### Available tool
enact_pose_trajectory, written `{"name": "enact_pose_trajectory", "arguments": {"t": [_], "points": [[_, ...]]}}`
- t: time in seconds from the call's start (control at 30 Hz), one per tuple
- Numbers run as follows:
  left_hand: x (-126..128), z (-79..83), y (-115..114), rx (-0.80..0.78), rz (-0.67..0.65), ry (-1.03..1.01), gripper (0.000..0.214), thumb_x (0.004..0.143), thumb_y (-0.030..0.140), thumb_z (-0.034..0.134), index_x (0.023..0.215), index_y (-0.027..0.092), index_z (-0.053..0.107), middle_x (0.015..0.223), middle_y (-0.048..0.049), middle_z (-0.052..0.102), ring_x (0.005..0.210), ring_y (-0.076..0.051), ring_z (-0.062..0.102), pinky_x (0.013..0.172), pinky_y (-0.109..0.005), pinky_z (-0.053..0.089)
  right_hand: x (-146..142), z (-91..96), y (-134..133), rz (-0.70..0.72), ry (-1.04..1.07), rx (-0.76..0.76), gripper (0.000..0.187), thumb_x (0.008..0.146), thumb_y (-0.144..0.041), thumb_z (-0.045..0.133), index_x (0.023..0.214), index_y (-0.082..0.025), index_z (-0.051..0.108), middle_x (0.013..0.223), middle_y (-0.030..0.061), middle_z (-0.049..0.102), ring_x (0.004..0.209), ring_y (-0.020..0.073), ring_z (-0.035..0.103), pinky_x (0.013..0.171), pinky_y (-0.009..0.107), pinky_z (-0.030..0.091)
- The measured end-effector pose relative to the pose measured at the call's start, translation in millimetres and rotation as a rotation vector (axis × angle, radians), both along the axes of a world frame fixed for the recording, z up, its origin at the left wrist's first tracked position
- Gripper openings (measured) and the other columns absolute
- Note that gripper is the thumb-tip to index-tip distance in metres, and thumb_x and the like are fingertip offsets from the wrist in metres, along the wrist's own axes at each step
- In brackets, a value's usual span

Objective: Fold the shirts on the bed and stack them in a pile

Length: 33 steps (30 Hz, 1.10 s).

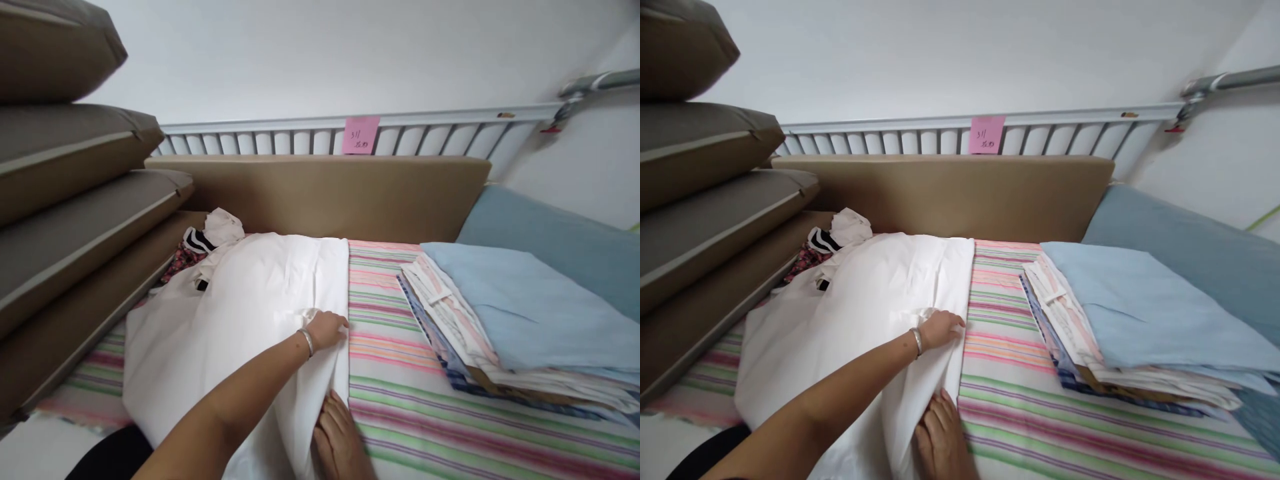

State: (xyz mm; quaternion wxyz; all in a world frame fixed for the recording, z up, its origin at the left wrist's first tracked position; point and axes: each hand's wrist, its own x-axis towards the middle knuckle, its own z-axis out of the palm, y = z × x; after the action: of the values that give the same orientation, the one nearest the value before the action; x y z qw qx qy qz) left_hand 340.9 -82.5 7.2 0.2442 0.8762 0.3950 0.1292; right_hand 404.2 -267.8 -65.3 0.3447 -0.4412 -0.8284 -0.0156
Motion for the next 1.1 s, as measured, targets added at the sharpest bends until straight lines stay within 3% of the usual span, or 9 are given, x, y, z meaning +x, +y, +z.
{"name": "enact_pose_trajectory", "arguments": {"t": [0.13,0.23,0.37,0.47,0.6,0.73,0.97,1.1], "points": [[-37.2,20.1,-16.8,0.088,0.003,-0.06,0.035,0.074,0.024,0.066,0.109,0.023,0.062,0.115,-0.0064,0.063,0.109,-0.025,0.053,0.099,-0.04,0.036,3.4,-0.1,-6.9,-0.066,0.226,-0.064,0.02,0.091,-0.024,0.039,0.101,-0.022,0.056,0.096,0.005,0.067,0.093,0.018,0.063,0.084,0.031,0.054],[-91.0,29.0,-37.0,0.165,0.186,-0.168,0.032,0.084,0.026,0.055,0.116,0.021,0.057,0.125,-0.0073,0.057,0.117,-0.022,0.048,0.103,-0.038,0.034,5.1,7.2,-15.1,-0.144,0.376,-0.132,0.024,0.093,-0.024,0.035,0.1,-0.023,0.057,0.09,0.0051,0.068,0.084,0.0164,0.065,0.069,0.025,0.056],[-148.2,16.1,-88.1,0.243,0.476,-0.284,0.03,0.09,0.03,0.044,0.116,0.021,0.057,0.123,-0.0076,0.058,0.118,-0.021,0.048,0.104,-0.037,0.036,-6.5,27.9,-18.9,-0.097,0.183,0.001,0.027,0.089,-0.024,0.042,0.113,-0.024,0.056,0.119,0.0069,0.06,0.112,0.0211,0.056,0.088,0.034,0.052],[-153.3,-4.7,-134.3,0.247,0.417,-0.202,0.039,0.092,0.032,0.038,0.129,0.025,0.048,0.139,-0.0047,0.046,0.132,-0.021,0.035,0.11,-0.04,0.029,-19.2,32.3,-16.4,-0.044,-0.083,0.052,0.034,0.088,-0.028,0.045,0.122,-0.025,0.053,0.134,0.0047,0.05,0.125,0.0241,0.045,0.096,0.042,0.047],[-136.8,-24.7,-170.3,0.156,0.262,0.003,0.045,0.093,0.035,0.034,0.138,0.028,0.037,0.148,-0.0023,0.031,0.138,-0.024,0.02,0.113,-0.049,0.019,-20.6,11.9,-16.1,-0.026,-0.348,0.106,0.041,0.088,-0.031,0.047,0.128,-0.024,0.048,0.131,0.0017,0.053,0.121,0.022,0.049,0.093,0.039,0.048],[-132.3,-24.6,-161.1,0.125,0.269,0.078,0.045,0.093,0.038,0.031,0.138,0.031,0.035,0.149,-0.0025,0.028,0.138,-0.026,0.019,0.11,-0.054,0.021,-12.3,-8.7,-20.1,-0.042,-0.417,0.191,0.042,0.087,-0.031,0.049,0.129,-0.023,0.048,0.133,0.0015,0.051,0.12,0.0212,0.049,0.091,0.036,0.048],[-125.4,-26.4,-99.8,0.09,0.341,0.182,0.052,0.091,0.043,0.037,0.141,0.029,0.03,0.151,-0.008,0.022,0.139,-0.031,0.013,0.107,-0.06,0.016,-8.7,-22.7,-15.4,-0.036,-0.409,0.29,0.041,0.086,-0.028,0.048,0.127,-0.022,0.051,0.13,0.0027,0.054,0.118,0.0205,0.051,0.091,0.034,0.048],[-118.6,-28.4,-92.0,0.108,0.451,0.093,0.056,0.09,0.042,0.037,0.141,0.023,0.028,0.15,-0.0099,0.027,0.138,-0.029,0.019,0.108,-0.051,0.02,-5.0,-30.0,-13.7,0.002,-0.292,0.265,0.045,0.086,-0.027,0.048,0.13,-0.02,0.047,0.128,0.0041,0.056,0.117,0.0199,0.053,0.092,0.033,0.049]]}}
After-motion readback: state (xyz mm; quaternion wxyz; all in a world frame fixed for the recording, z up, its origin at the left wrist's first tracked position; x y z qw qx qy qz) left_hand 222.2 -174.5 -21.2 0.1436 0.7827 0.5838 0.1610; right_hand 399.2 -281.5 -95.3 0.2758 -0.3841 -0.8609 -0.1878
